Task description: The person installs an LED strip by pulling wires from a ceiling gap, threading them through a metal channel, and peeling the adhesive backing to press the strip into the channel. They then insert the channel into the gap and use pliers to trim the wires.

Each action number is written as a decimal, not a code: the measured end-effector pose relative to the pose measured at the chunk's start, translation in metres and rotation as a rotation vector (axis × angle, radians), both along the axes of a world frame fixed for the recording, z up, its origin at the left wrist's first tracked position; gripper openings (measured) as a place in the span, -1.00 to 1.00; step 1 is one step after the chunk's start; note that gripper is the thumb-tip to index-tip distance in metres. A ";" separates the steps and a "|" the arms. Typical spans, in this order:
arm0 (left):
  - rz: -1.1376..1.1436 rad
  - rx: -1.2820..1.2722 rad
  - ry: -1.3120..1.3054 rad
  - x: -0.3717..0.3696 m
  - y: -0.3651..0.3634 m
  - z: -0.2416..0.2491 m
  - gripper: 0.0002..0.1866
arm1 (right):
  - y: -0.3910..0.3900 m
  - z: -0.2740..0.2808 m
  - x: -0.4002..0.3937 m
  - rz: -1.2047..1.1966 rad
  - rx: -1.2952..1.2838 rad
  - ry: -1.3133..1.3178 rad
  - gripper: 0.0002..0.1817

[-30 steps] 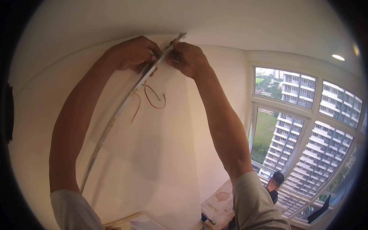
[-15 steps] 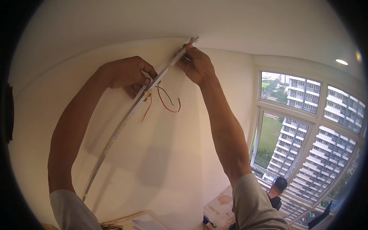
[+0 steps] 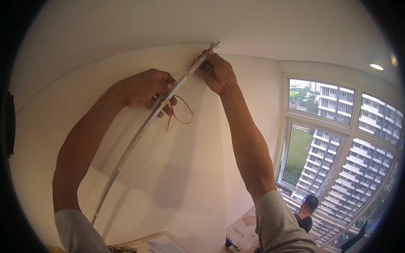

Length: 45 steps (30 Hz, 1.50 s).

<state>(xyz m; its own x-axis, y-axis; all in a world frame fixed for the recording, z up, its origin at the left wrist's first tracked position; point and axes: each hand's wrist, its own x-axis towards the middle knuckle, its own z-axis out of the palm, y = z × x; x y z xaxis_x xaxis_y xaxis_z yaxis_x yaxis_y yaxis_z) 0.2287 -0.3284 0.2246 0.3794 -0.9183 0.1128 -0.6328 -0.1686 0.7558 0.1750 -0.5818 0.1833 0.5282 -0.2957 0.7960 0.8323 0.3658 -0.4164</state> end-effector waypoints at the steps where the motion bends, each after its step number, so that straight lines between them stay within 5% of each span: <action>1: 0.021 0.014 -0.085 -0.003 0.001 0.003 -0.71 | 0.001 0.000 -0.001 -0.020 0.003 0.004 -0.70; 29: 0.121 0.014 -0.290 -0.021 0.010 0.001 -0.56 | 0.013 0.000 0.000 -0.055 0.068 -0.005 -0.60; 38: 0.099 -0.189 -0.295 -0.017 -0.009 -0.014 -0.66 | 0.015 0.001 -0.005 -0.020 0.018 -0.010 -0.68; 45: 0.161 -0.059 -0.258 -0.023 -0.007 -0.010 -0.66 | 0.012 0.000 -0.005 -0.033 0.030 -0.007 -0.70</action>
<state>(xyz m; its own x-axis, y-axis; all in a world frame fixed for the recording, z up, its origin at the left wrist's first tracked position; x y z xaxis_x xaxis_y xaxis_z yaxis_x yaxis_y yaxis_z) 0.2056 -0.3359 0.2146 0.4711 -0.8379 0.2756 -0.7741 -0.2429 0.5847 0.1704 -0.5700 0.1837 0.5122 -0.3367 0.7901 0.8470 0.3503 -0.3998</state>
